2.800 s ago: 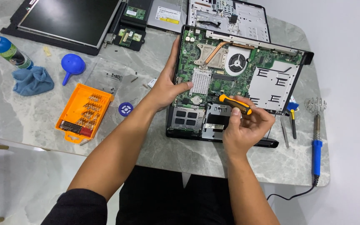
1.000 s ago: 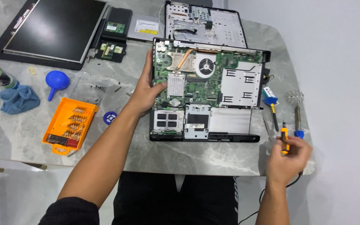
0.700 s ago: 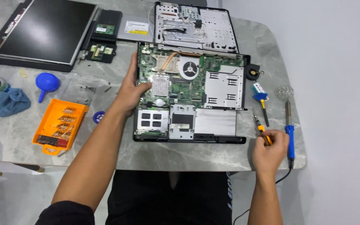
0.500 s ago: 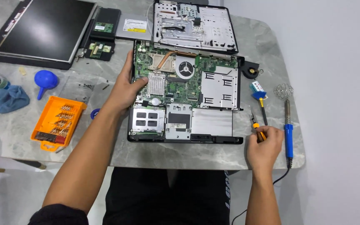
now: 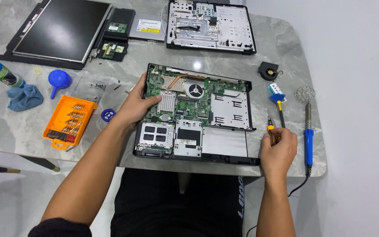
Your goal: The person uses a screwdriver to remove screws from the laptop's internal components. They then use a soldering iron to work on the motherboard and a brush to clean the area.
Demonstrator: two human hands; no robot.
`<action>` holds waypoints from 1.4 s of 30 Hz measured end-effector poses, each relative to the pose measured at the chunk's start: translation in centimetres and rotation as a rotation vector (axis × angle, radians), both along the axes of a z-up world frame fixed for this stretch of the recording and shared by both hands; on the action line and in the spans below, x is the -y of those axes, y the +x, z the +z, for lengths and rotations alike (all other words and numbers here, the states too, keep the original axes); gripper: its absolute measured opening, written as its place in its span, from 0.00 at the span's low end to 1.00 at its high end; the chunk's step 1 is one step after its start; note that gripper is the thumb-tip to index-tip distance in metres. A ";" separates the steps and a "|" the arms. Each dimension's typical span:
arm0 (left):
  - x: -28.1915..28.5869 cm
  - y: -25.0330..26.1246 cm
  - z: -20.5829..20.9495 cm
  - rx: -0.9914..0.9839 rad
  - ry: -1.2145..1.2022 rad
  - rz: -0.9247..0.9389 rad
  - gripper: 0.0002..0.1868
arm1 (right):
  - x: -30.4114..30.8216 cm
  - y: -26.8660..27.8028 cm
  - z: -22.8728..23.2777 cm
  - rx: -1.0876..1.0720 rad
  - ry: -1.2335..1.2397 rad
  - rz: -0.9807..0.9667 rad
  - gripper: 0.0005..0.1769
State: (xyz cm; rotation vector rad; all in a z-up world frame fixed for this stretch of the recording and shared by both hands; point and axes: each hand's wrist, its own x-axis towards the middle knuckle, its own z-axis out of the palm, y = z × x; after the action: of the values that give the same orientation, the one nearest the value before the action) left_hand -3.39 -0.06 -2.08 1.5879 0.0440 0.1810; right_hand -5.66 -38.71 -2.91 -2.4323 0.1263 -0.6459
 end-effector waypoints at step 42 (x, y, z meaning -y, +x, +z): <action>2.2 -7.2 2.7 0.119 0.050 -0.041 0.38 | 1.1 -0.2 -1.1 0.138 -0.061 0.053 0.12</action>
State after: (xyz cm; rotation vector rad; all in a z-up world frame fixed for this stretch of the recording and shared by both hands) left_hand -10.55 -2.30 0.59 1.6237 -0.0868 0.2458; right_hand -5.81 -39.78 -3.99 -2.4318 -0.0136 -0.8013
